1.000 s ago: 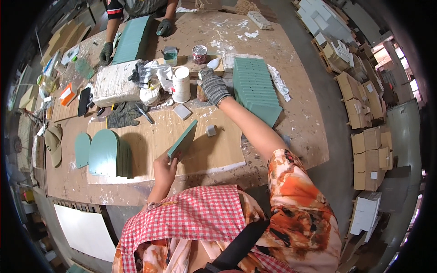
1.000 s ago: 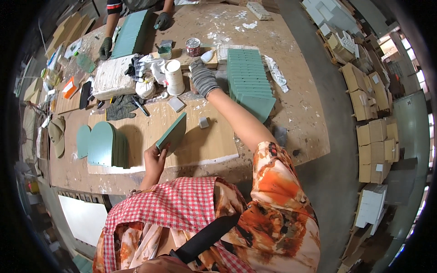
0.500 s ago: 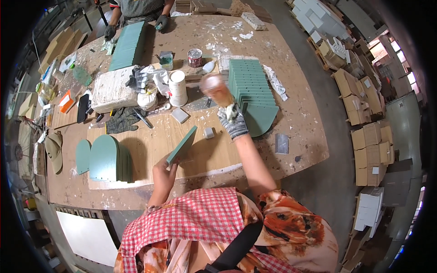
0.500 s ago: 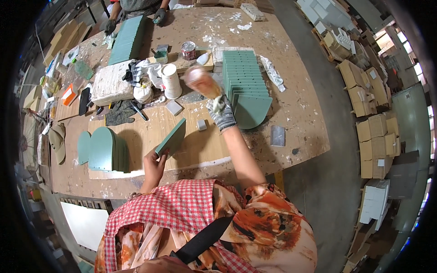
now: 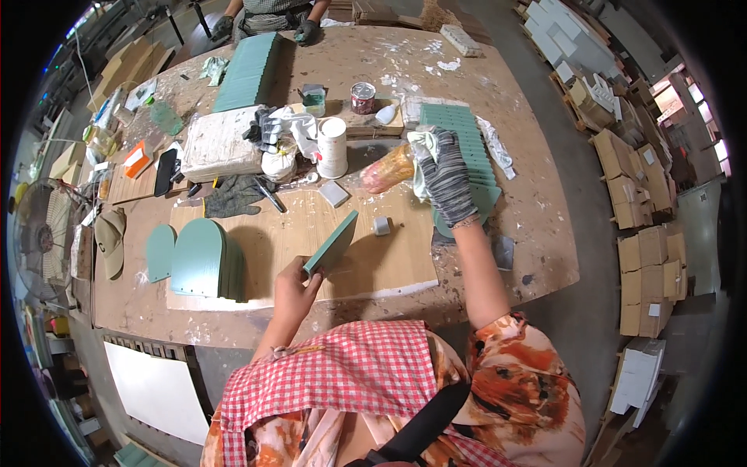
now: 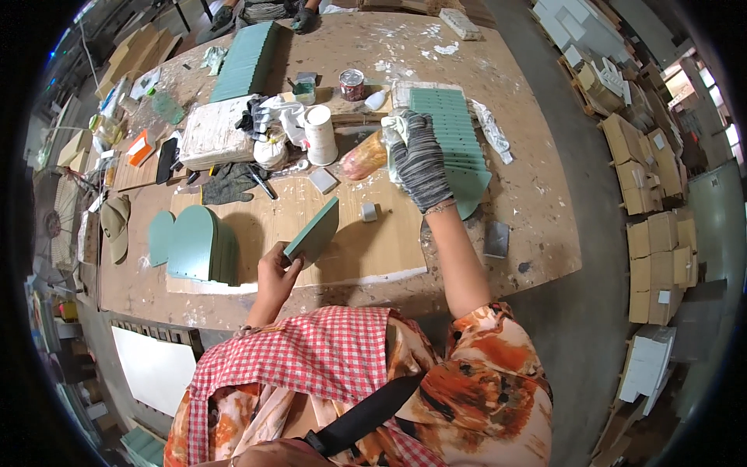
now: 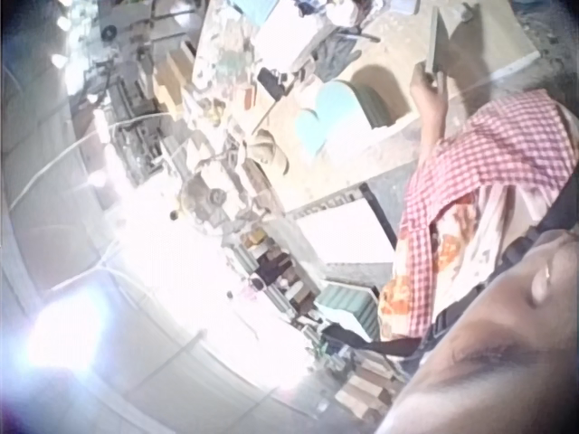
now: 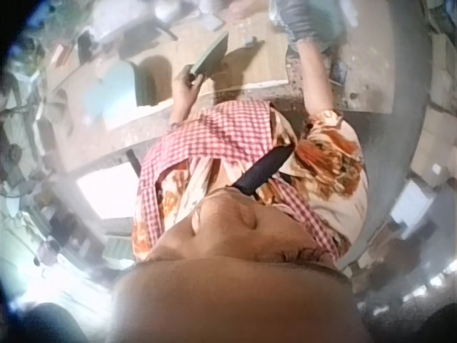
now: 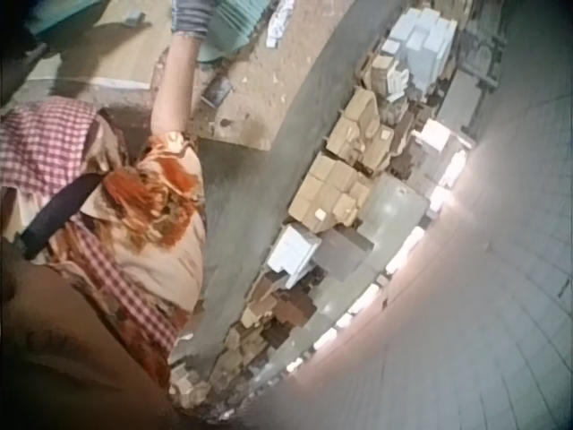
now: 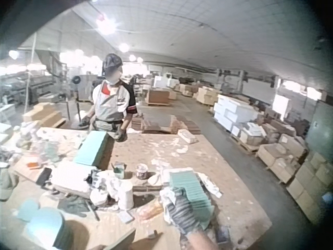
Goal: The person wipes the edges and surfaces of several arched green wooden pieces with a cloth.
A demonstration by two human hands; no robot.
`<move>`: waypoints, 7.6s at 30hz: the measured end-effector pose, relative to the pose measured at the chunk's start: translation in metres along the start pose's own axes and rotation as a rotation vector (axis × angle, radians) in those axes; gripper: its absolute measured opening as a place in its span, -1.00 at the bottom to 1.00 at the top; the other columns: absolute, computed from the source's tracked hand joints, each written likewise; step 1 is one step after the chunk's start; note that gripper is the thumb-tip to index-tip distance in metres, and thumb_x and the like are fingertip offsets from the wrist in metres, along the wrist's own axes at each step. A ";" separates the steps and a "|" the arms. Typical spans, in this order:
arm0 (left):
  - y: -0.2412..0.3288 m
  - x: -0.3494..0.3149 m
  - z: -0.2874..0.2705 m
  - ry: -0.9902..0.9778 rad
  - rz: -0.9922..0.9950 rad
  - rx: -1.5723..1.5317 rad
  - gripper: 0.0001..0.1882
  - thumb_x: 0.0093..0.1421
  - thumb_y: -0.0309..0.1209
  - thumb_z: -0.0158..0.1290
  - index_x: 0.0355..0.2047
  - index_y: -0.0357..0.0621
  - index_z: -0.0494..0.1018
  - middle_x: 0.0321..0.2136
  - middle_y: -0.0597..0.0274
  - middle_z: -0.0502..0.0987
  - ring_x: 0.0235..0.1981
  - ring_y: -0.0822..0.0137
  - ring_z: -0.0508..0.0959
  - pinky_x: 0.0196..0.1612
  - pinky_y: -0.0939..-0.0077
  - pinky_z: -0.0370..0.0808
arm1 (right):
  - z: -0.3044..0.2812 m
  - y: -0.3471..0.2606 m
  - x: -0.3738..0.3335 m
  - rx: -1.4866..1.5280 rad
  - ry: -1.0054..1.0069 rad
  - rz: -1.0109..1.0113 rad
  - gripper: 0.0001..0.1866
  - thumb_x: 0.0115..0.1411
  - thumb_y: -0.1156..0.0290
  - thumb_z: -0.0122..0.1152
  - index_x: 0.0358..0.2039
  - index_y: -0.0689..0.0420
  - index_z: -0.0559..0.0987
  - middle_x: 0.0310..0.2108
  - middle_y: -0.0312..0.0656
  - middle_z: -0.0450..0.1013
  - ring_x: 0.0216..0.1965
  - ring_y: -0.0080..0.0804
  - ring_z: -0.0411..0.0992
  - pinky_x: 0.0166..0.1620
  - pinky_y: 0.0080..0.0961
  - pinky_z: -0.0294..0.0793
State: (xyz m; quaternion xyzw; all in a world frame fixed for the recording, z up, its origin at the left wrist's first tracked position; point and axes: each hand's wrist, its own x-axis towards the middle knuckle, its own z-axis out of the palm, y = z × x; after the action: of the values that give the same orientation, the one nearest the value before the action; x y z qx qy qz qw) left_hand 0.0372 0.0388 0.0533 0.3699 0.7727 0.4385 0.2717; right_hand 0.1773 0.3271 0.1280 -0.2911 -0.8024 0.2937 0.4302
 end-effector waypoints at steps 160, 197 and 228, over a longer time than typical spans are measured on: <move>-0.037 -0.016 -0.053 -0.162 0.246 0.297 -0.73 0.09 -0.31 0.09 -0.39 -0.34 0.45 -0.57 -0.26 0.44 -0.47 -0.22 0.47 -0.43 0.08 0.41 | 0.155 -0.014 -0.134 -0.042 -0.198 -0.001 -0.72 0.17 0.37 -0.08 -0.17 0.25 0.46 -0.21 0.05 0.42 -0.13 -0.02 0.37 0.01 -0.28 0.33; -0.036 -0.041 0.005 0.227 0.035 0.225 -0.79 0.02 -0.39 0.14 -0.40 -0.28 0.45 -0.53 -0.21 0.44 -0.44 -0.19 0.45 -0.43 0.20 0.39 | 0.136 -0.038 -0.123 0.061 -0.392 -0.540 -0.76 0.08 0.33 -0.01 -0.29 0.17 0.51 -0.30 -0.01 0.42 -0.21 -0.11 0.37 0.08 -0.12 0.18; -0.012 -0.043 0.001 0.213 -0.144 0.262 -0.83 -0.03 -0.51 0.14 -0.45 -0.39 0.45 -0.57 -0.28 0.39 -0.52 -0.15 0.45 -0.47 0.28 0.39 | 0.154 -0.072 -0.132 -0.095 -0.506 -0.525 -0.79 0.09 0.32 -0.07 -0.37 0.07 0.53 -0.40 -0.11 0.43 -0.21 -0.19 0.38 0.12 -0.08 0.11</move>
State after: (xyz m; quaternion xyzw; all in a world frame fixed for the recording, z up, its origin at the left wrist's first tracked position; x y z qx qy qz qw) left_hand 0.0589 0.0006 0.0460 0.2973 0.8721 0.3503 0.1684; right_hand 0.0896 0.1508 0.0407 -0.0132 -0.9436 0.1985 0.2649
